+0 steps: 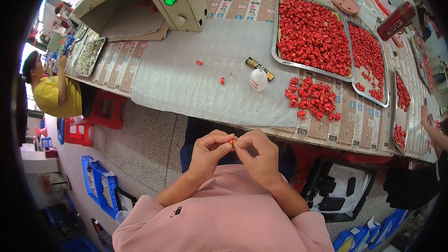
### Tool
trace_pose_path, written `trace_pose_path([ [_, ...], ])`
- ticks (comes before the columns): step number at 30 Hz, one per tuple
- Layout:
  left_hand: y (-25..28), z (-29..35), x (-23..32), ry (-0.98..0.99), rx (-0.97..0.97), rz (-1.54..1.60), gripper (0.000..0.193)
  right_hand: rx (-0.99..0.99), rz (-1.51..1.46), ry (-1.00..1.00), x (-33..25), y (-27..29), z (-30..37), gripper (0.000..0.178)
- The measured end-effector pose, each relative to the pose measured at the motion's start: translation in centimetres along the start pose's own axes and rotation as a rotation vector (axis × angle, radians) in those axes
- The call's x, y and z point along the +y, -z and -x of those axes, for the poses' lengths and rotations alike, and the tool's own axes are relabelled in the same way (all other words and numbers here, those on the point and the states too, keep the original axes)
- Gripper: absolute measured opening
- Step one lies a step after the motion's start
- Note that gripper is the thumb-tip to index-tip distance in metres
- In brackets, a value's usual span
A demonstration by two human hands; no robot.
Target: The person assembles small red decorative pieces by applying glue from a bottle and pressing components together by hand on the work table.
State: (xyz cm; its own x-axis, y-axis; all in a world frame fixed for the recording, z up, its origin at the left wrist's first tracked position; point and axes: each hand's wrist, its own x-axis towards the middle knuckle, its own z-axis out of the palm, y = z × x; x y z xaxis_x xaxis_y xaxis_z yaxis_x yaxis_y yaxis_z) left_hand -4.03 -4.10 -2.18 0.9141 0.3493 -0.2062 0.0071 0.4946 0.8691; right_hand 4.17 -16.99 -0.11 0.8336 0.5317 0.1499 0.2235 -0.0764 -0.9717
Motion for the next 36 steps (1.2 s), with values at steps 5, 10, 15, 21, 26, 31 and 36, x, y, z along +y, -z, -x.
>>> trace_pose_path([
  [5, -0.3, 0.1, 0.0, -0.067, -0.007, -0.059, 0.019, 0.018, 0.021, 0.037, -0.2, 0.1, 0.2, 0.014],
  [10, -0.3, 0.0, 0.1, 0.016, -0.023, 0.013, 0.019, 0.018, 0.046, 0.07, -0.4, 0.3, 0.1, 0.015],
  [15, -0.5, 0.2, -0.1, 0.044, -0.004, 0.067, 0.019, 0.016, 0.067, 0.112, -0.3, 0.4, 0.2, 0.015],
  [21, -0.8, 0.4, 0.0, -0.035, -0.012, -0.024, 0.019, 0.0, 0.086, 0.166, 0.1, 0.6, 0.3, 0.017],
  [26, -0.9, 0.6, -0.1, -0.032, -0.017, -0.006, 0.02, 0.036, 0.041, 0.052, -0.5, 0.6, 0.7, 0.013],
  [31, -2.0, 1.1, 0.4, -0.005, -0.028, 0.094, 0.019, 0.055, 0.065, 0.041, -1.5, 1.3, 1.1, 0.012],
  [36, -2.8, 1.7, 0.6, -0.041, -0.071, 0.1, 0.019, 0.046, 0.082, 0.089, -2.6, 2.4, 2.0, 0.015],
])
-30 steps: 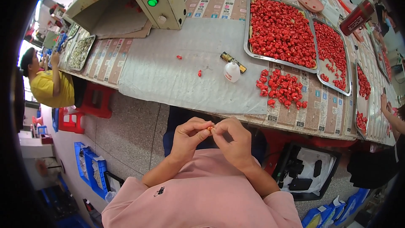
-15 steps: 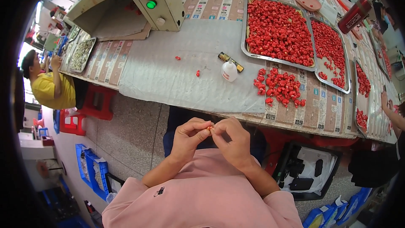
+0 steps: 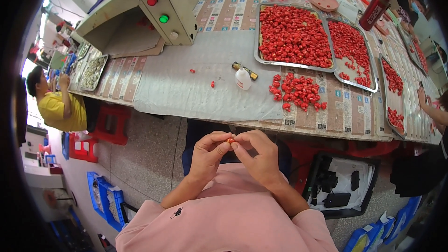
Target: The person assembles small red decorative pieces by applying glue from a bottle and pressing components together by hand on the work table.
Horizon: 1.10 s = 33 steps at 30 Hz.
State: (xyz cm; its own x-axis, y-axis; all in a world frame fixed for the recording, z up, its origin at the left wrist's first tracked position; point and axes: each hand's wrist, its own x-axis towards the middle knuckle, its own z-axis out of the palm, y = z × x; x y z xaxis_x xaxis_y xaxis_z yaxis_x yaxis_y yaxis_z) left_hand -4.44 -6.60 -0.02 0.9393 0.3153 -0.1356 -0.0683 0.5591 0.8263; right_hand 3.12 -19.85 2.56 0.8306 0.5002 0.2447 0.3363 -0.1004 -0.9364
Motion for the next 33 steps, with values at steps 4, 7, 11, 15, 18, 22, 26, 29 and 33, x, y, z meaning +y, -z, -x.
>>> trace_pose_path([
  [4, -0.8, 0.7, 0.5, 0.021, -0.033, -0.052, 0.018, 0.034, 0.02, 0.014, -0.7, 0.8, 1.1, 0.015],
  [7, -1.3, 1.2, 0.7, -0.01, -0.093, -0.064, 0.017, 0.056, 0.009, 0.01, -1.3, 1.3, 1.9, 0.013],
  [11, -2.0, 2.1, 0.9, 0.037, -0.079, -0.045, 0.016, 0.066, -0.017, 0.024, -1.9, 1.7, 2.8, 0.011],
  [15, -2.8, 2.7, 0.8, -0.036, -0.123, -0.066, 0.014, 0.1, -0.012, 0.07, -2.8, 2.2, 3.7, 0.011],
  [18, -3.1, 3.2, 0.8, -0.102, -0.13, -0.149, 0.014, 0.103, -0.007, 0.086, -3.4, 2.5, 4.2, 0.007],
  [22, -4.1, 3.8, 1.3, -0.092, -0.131, -0.214, 0.014, 0.13, -0.037, 0.088, -3.7, 2.9, 4.8, 0.007],
  [26, -4.8, 4.0, 1.3, -0.039, -0.132, -0.145, 0.014, 0.155, -0.088, 0.056, -3.8, 3.2, 5.2, 0.006],
  [29, -5.3, 4.2, 1.4, -0.063, -0.139, -0.195, 0.014, 0.152, -0.128, 0.047, -3.6, 3.5, 5.6, 0.006],
  [33, -5.8, 3.8, 1.7, -0.069, -0.172, -0.236, 0.014, 0.162, -0.199, 0.019, -3.4, 3.8, 5.5, 0.006],
])
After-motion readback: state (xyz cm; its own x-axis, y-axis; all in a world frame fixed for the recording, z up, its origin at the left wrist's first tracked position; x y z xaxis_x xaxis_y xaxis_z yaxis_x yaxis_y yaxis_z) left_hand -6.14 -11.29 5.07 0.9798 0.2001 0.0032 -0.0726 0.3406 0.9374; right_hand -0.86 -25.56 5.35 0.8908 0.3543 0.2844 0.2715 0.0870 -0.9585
